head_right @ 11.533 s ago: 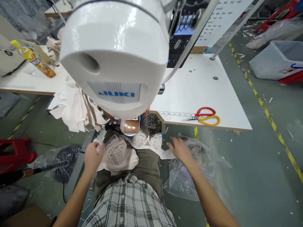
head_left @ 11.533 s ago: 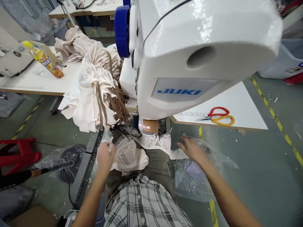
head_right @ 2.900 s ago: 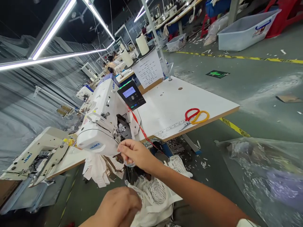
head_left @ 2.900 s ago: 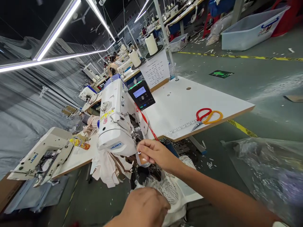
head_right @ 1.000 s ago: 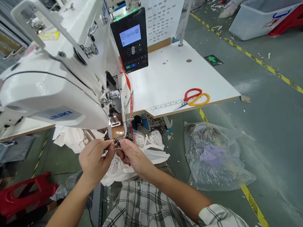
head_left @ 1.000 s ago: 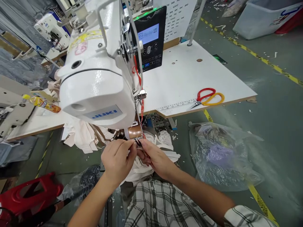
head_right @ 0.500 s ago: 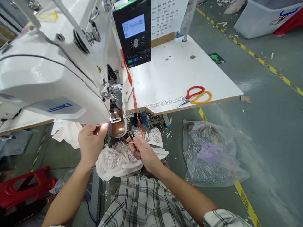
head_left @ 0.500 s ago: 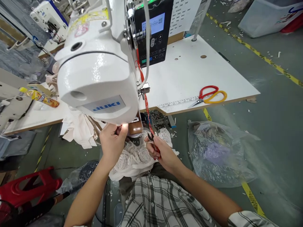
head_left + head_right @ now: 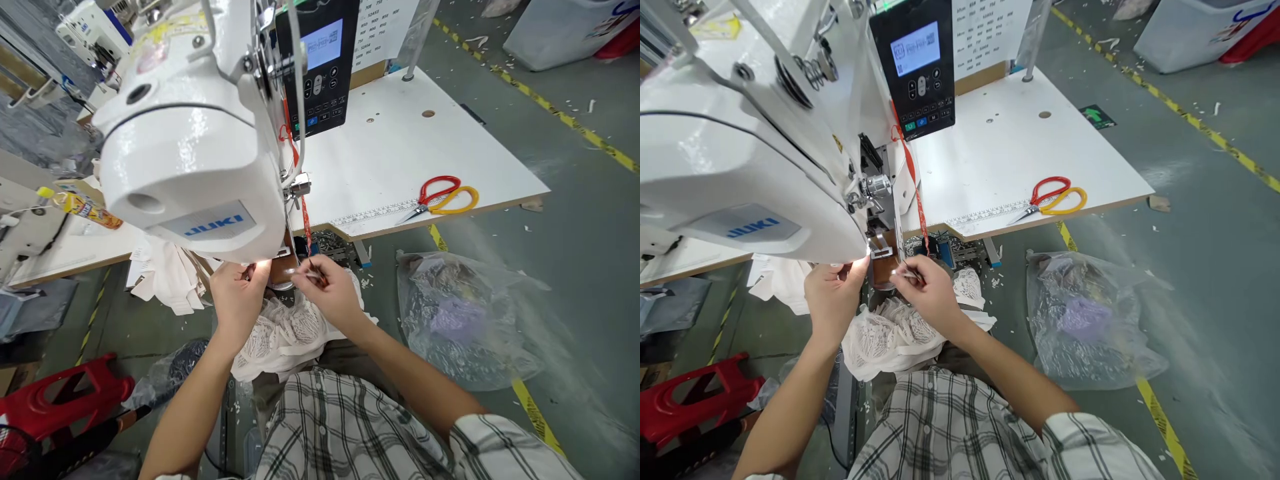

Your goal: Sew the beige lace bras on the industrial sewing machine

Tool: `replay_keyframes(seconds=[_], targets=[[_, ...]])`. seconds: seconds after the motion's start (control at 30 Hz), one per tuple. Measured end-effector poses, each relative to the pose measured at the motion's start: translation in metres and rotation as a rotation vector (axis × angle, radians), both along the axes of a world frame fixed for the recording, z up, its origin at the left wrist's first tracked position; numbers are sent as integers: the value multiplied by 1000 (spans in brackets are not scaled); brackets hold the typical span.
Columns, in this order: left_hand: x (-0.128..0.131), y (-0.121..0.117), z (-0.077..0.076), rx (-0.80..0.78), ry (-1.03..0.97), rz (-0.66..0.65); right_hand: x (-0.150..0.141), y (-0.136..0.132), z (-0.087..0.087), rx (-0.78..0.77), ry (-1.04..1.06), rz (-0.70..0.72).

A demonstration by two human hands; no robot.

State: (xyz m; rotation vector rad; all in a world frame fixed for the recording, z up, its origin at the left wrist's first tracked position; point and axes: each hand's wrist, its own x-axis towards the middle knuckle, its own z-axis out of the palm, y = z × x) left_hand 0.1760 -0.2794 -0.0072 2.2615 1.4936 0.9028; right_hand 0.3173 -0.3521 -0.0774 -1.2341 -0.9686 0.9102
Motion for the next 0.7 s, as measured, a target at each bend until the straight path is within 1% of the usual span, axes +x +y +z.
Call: replay_keyframes(seconds=[0.07,0.13,0.2,0.3,0.37,0.43,0.5,0.53,0.57,0.63,0.67,0.7], targets=[[-1,0,0,30,22,-13,2,20,5,144,-224,-71],[-1,0,0,54,44,-20,4,36,6,262,-375,-99],[-1,1,0,72,71,-12,4,47,4,356,-454,-133],[-3,3,-4,123,114,2,3,53,-1,474,-532,-204],[-7,3,-8,202,140,-15,4,54,-2,513,-579,-217],[-13,0,-11,327,173,-61,5,51,0,514,-600,-180],[-21,-5,-13,479,222,-180,9,42,3,466,-571,-79],[-25,-7,-13,547,242,-278,12,34,5,414,-533,0],[-27,-9,-14,596,252,-392,16,24,6,345,-481,108],[-29,-11,-15,628,248,-630,27,-2,4,161,-335,375],[-28,-10,-15,614,244,-728,35,-16,1,59,-236,507],[-26,-8,-15,589,248,-802,45,-29,-3,-39,-128,606]])
